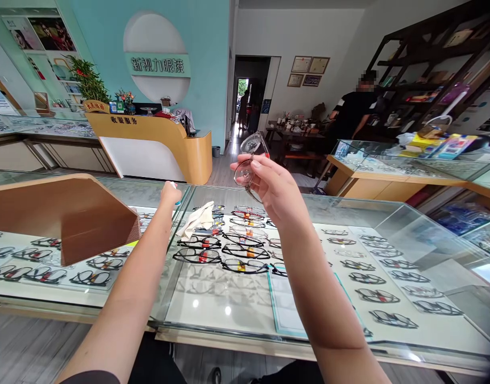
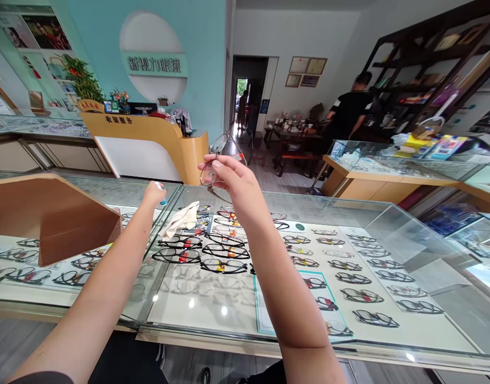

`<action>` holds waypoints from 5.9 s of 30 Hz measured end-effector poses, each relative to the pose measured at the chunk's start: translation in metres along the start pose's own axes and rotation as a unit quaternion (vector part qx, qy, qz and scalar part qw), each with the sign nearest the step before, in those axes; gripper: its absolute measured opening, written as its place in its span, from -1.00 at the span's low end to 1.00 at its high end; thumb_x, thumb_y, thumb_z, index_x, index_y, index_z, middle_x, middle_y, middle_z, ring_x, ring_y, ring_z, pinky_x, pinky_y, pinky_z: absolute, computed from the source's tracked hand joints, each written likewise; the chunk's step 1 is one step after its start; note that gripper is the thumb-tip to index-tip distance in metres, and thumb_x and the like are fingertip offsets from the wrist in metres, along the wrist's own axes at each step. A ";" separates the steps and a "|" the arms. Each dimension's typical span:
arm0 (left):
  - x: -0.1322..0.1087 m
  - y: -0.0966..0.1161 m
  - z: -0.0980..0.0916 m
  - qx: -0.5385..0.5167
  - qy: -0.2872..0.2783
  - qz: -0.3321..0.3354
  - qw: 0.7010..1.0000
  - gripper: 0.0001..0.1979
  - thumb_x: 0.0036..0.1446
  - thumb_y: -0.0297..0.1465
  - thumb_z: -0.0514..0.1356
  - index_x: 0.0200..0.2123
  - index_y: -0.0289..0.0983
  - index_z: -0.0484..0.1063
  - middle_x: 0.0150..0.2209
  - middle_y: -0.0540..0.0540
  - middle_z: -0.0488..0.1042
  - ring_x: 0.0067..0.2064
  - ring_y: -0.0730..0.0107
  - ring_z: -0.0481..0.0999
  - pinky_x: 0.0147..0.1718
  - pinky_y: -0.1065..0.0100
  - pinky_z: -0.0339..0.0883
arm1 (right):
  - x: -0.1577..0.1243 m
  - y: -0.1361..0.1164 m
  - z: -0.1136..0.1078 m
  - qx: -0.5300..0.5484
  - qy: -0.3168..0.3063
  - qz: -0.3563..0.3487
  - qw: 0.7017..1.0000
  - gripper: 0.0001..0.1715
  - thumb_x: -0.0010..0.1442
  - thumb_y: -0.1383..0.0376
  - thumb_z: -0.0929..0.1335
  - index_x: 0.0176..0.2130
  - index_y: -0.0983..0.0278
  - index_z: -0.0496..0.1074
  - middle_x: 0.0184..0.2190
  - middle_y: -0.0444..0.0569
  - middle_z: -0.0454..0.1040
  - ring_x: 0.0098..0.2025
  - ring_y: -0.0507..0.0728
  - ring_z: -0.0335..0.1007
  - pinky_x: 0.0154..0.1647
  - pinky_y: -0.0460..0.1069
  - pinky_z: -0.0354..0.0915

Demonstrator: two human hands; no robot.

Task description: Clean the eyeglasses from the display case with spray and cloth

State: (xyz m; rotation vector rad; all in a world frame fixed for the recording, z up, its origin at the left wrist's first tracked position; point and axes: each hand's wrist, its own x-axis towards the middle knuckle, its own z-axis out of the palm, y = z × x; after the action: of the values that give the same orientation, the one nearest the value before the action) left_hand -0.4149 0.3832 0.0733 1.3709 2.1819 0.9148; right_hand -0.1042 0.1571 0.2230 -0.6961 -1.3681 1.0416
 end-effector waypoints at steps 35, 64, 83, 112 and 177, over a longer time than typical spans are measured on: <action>-0.088 0.088 -0.019 -0.172 -0.203 0.183 0.946 -0.69 0.25 -0.09 0.26 -0.38 -0.19 0.41 -0.42 -0.05 0.48 -0.37 0.29 0.46 -0.34 0.28 0.33 | -0.001 -0.003 -0.003 0.007 0.001 -0.005 1.000 -0.70 0.36 0.03 0.49 -0.02 0.11 0.69 0.04 0.01 0.70 -0.06 0.14 0.57 0.16 0.15 0.47; -0.202 0.125 -0.074 -0.476 -0.417 0.233 0.738 -0.50 0.19 0.01 0.55 -0.10 -0.31 0.69 -0.30 -0.07 0.65 -0.35 0.44 0.54 -0.33 0.40 0.41 | 0.007 0.016 -0.005 -0.004 -0.014 -0.055 0.998 -0.69 0.34 0.05 0.56 0.03 0.07 0.73 0.00 -0.09 0.75 0.12 0.19 0.63 0.33 0.18 0.47; -0.235 0.132 -0.071 -0.482 -0.430 0.292 0.705 -0.48 0.12 0.01 0.60 -0.12 -0.28 0.64 -0.27 -0.04 0.60 -0.28 0.43 0.53 -0.28 0.38 0.42 | 0.004 0.009 -0.012 0.069 -0.073 -0.025 0.995 -0.55 0.33 -0.05 0.56 0.13 0.01 0.72 0.23 -0.07 0.70 0.26 0.27 0.62 0.36 0.21 0.51; -0.263 0.137 -0.053 -0.510 -0.183 0.341 0.768 -0.53 0.28 0.09 0.45 -0.21 -0.19 0.53 -0.36 -0.01 0.49 -0.32 0.37 0.42 -0.34 0.31 0.30 | -0.004 0.022 0.025 0.085 -0.008 -0.118 0.989 -0.64 0.49 -0.07 0.43 0.06 -0.02 0.75 0.21 -0.14 0.72 0.30 0.22 0.60 0.51 0.19 0.39; -0.207 0.128 -0.081 -0.494 -0.241 0.285 0.785 -0.39 0.26 0.25 0.38 -0.17 -0.23 0.64 -0.37 -0.11 0.66 -0.24 0.18 0.71 -0.28 0.25 0.57 | 0.008 0.020 -0.004 -0.009 -0.061 -0.038 0.997 -0.74 0.38 0.04 0.50 -0.24 0.04 0.82 0.14 -0.06 0.65 0.38 0.27 0.39 0.54 0.21 0.14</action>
State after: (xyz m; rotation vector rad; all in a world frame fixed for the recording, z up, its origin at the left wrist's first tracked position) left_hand -0.2950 0.2099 0.2200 1.4236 0.6371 1.4121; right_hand -0.1052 0.1734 0.2083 -0.5982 -1.4989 1.0262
